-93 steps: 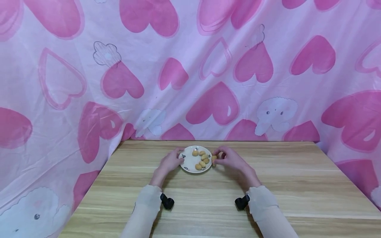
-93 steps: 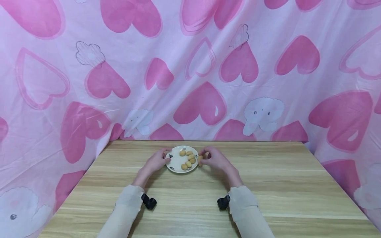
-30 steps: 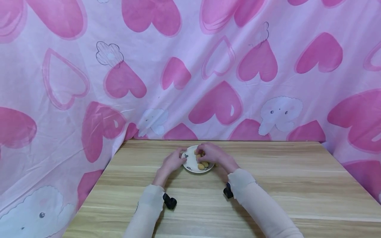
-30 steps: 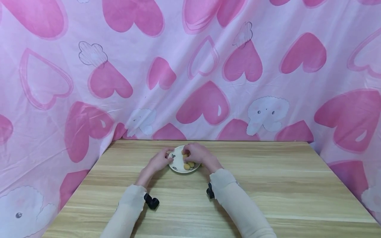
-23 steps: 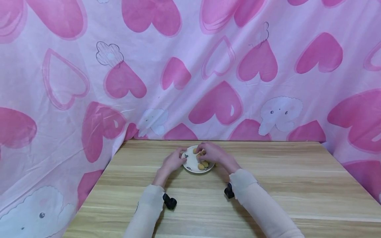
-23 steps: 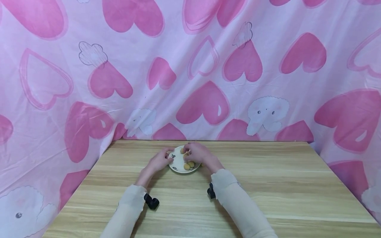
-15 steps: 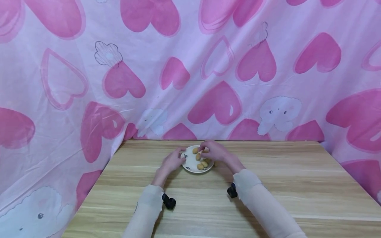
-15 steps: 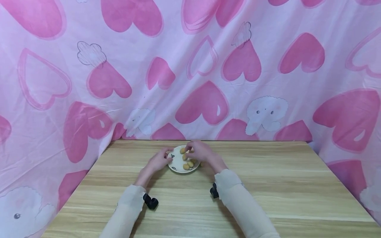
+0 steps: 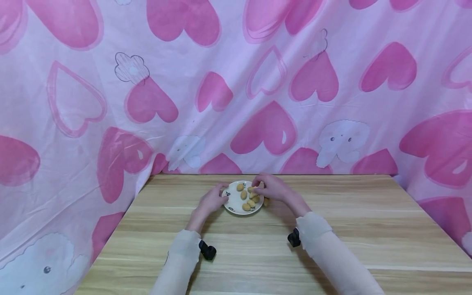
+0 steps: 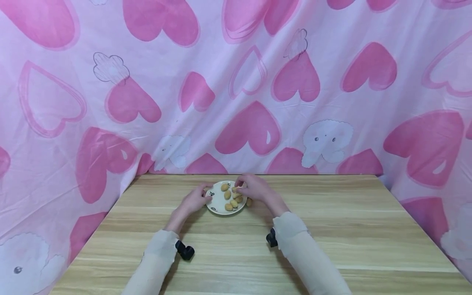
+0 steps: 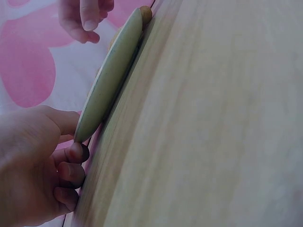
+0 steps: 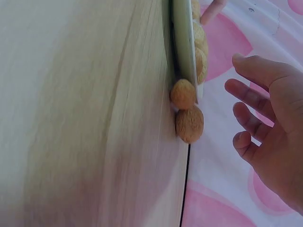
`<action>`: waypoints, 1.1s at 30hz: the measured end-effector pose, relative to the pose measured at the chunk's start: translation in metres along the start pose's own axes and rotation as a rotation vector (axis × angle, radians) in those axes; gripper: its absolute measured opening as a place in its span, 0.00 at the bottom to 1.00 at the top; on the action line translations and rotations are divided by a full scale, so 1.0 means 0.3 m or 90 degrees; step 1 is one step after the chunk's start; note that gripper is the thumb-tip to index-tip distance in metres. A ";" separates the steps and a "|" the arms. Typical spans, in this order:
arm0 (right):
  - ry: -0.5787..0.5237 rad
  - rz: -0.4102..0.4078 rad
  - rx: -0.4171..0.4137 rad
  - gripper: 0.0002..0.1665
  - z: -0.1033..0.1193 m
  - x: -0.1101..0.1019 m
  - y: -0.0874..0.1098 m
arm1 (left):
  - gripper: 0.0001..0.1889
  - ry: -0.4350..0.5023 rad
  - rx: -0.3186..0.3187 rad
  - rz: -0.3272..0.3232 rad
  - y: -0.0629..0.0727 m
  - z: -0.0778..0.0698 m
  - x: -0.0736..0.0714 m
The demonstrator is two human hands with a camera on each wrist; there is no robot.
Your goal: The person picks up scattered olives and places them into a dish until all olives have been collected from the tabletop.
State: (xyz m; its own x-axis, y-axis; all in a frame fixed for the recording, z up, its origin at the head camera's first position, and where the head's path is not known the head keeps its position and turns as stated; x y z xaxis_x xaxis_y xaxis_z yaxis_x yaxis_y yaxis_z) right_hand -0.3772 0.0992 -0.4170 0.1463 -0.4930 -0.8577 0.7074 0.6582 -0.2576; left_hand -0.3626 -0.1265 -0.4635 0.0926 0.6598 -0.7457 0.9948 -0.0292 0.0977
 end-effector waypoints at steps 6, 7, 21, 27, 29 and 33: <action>-0.016 0.000 0.002 0.10 -0.022 -0.015 0.027 | 0.28 0.009 0.001 0.004 0.000 0.002 0.000; -0.017 0.000 0.001 0.10 -0.025 -0.018 0.032 | 0.28 0.008 0.002 0.004 -0.001 0.002 0.000; -0.014 -0.002 -0.012 0.09 -0.065 -0.035 0.081 | 0.28 -0.007 0.004 0.000 -0.001 0.004 0.000; -0.019 0.000 -0.016 0.09 -0.089 -0.032 0.099 | 0.28 -0.007 0.004 -0.002 0.001 0.007 -0.001; -0.020 0.003 0.000 0.08 -0.103 -0.027 0.104 | 0.29 -0.007 0.004 -0.001 -0.001 0.007 0.000; -0.027 0.013 0.023 0.07 -0.124 -0.018 0.112 | 0.29 -0.002 0.004 0.002 -0.004 0.005 0.002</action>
State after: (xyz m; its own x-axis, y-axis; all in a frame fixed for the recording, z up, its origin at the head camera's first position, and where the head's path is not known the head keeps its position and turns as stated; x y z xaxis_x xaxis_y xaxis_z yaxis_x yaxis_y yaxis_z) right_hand -0.3799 0.1451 -0.4375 0.1897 -0.5040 -0.8426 0.7281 0.6479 -0.2236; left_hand -0.3636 -0.1272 -0.4650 0.0958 0.6568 -0.7480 0.9947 -0.0354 0.0963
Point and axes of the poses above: each hand's wrist, its own y-axis away from the middle knuckle, its own x-axis out of the palm, z = x × y, the point moved 5 cm from there along -y, towards the middle knuckle, and after that the axes turned 12 degrees about -x, right-handed, at the moved point
